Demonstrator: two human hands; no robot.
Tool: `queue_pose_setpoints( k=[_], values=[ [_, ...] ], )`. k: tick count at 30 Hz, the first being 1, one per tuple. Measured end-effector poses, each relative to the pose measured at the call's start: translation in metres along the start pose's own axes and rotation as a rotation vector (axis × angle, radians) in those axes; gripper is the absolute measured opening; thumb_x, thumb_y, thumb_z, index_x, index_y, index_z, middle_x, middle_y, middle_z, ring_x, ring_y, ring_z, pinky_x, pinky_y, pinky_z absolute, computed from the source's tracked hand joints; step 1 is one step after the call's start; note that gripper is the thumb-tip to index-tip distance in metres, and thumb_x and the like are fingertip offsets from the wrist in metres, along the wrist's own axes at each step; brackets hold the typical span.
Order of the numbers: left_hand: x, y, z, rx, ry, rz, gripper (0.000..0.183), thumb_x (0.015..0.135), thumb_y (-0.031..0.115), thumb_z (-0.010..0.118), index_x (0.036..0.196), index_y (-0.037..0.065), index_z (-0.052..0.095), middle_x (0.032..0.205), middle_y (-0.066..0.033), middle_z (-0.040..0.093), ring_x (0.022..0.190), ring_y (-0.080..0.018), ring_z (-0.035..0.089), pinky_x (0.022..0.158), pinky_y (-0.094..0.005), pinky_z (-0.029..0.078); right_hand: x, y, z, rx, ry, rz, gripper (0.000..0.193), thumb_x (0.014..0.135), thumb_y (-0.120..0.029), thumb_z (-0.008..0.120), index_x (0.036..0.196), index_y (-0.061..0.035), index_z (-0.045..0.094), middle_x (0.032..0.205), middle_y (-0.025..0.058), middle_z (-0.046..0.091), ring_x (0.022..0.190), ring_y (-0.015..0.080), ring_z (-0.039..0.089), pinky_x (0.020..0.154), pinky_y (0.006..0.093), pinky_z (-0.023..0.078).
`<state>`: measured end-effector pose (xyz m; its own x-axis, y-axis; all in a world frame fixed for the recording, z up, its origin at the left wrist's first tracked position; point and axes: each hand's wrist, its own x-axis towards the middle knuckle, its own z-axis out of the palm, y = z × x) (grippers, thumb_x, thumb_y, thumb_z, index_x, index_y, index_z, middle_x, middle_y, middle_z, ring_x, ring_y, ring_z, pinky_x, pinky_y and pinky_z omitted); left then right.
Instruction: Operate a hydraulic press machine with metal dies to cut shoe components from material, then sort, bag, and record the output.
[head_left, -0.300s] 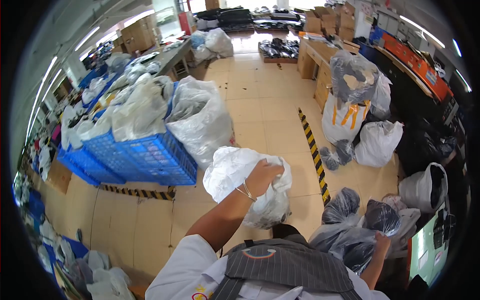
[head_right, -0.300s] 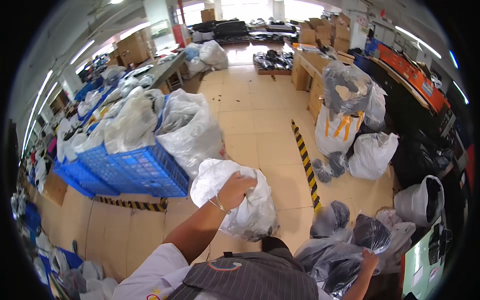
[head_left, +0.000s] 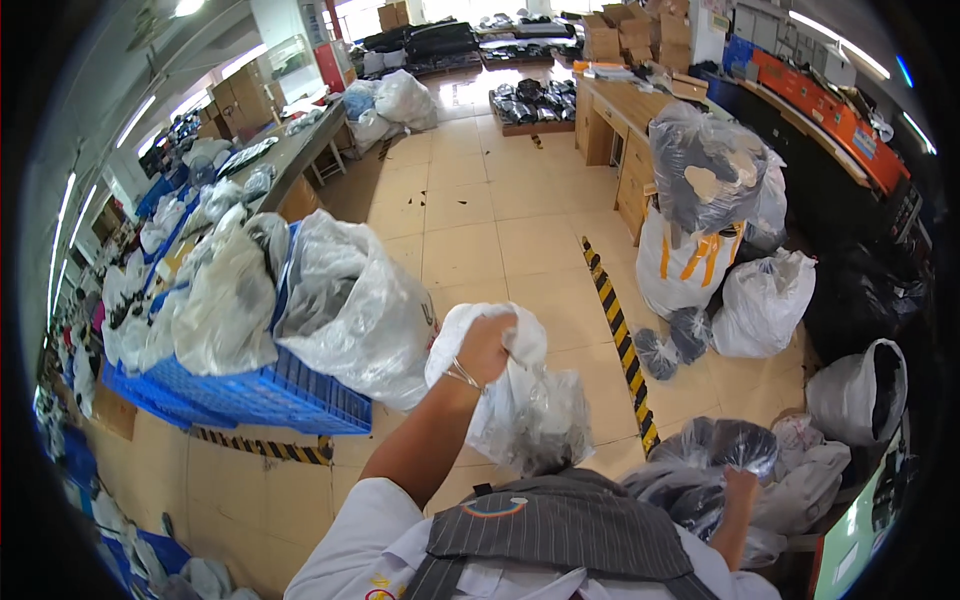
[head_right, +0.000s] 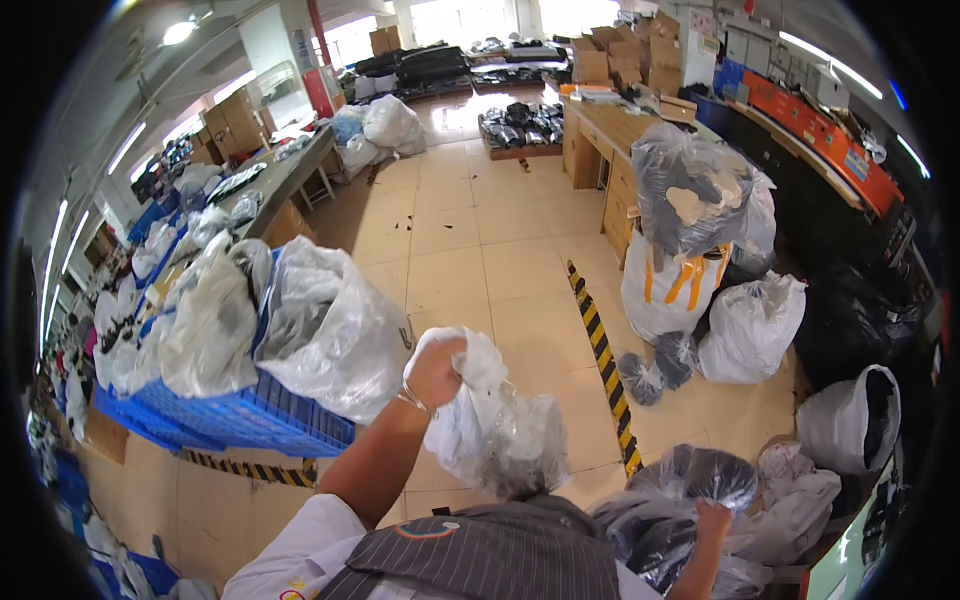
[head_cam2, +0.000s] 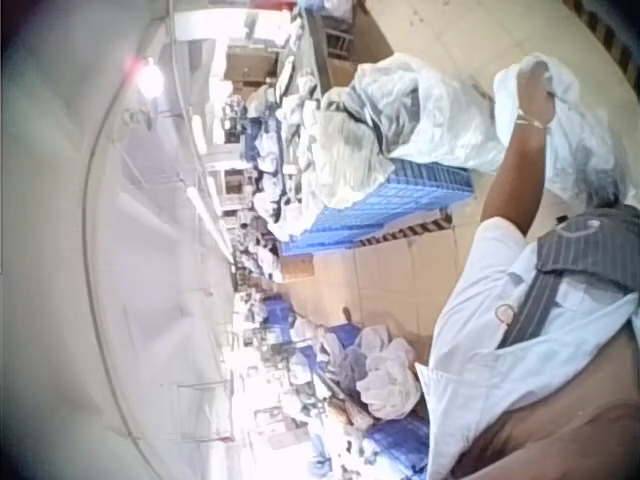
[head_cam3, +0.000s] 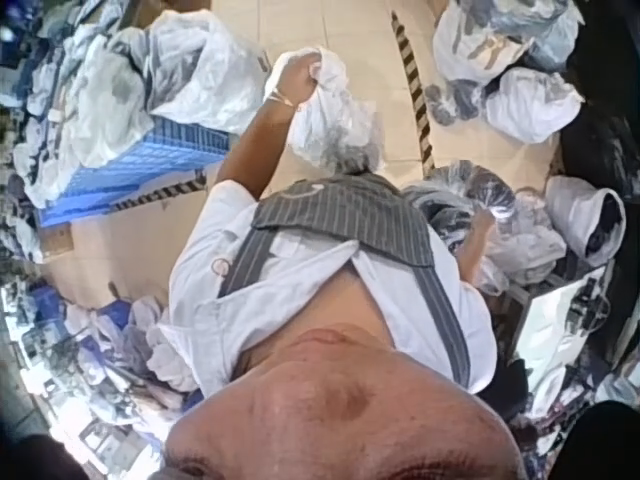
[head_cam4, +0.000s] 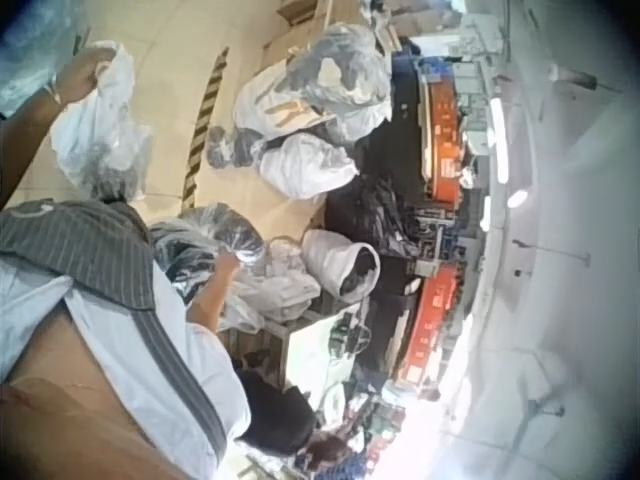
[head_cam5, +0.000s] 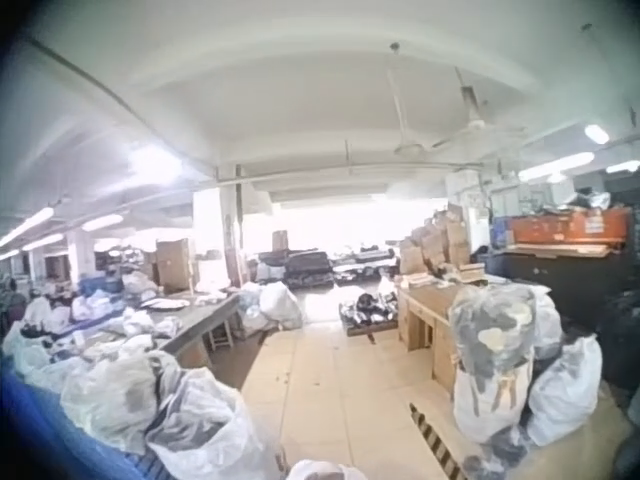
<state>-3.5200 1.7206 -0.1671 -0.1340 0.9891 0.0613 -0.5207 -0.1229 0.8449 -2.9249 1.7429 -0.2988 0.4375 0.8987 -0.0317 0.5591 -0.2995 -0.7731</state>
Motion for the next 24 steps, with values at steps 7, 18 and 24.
queue_pose_setpoints(
  k=[7,18,24],
  values=[
    [0.208,0.024,-0.184,0.312,0.365,0.323,0.036,0.070,-0.001,0.054,0.105,0.003,0.062,0.097,-0.0215,0.066,0.093,-0.0383,0.062,0.078,-0.0392,0.051,0.080,-0.119,0.110,-0.250,-0.245,-0.036,0.035,0.075,-0.023,0.071,0.084,0.0100,0.065,0.078,0.0200,0.066,0.073,0.0237,0.060,0.068,0.0403,0.046],
    [0.382,0.266,-0.301,-0.426,0.482,0.487,0.016,0.088,0.011,0.056,0.100,0.003,0.061,0.100,-0.0091,0.067,0.096,-0.0237,0.065,0.087,-0.0370,0.051,0.172,-0.286,0.292,0.065,-0.253,-0.045,0.032,0.080,-0.020,0.071,0.084,0.0115,0.065,0.075,0.0133,0.066,0.068,0.0180,0.058,0.065,0.0340,0.045],
    [0.342,0.287,-0.388,0.535,0.531,0.584,0.013,0.085,0.003,0.052,0.096,0.002,0.059,0.094,-0.0089,0.063,0.090,-0.0232,0.063,0.081,-0.0371,0.052,0.199,-0.417,0.415,-0.001,-0.402,-0.160,0.035,0.078,-0.020,0.073,0.084,0.0125,0.064,0.070,0.0120,0.064,0.067,0.0189,0.059,0.064,0.0336,0.046]
  ],
)
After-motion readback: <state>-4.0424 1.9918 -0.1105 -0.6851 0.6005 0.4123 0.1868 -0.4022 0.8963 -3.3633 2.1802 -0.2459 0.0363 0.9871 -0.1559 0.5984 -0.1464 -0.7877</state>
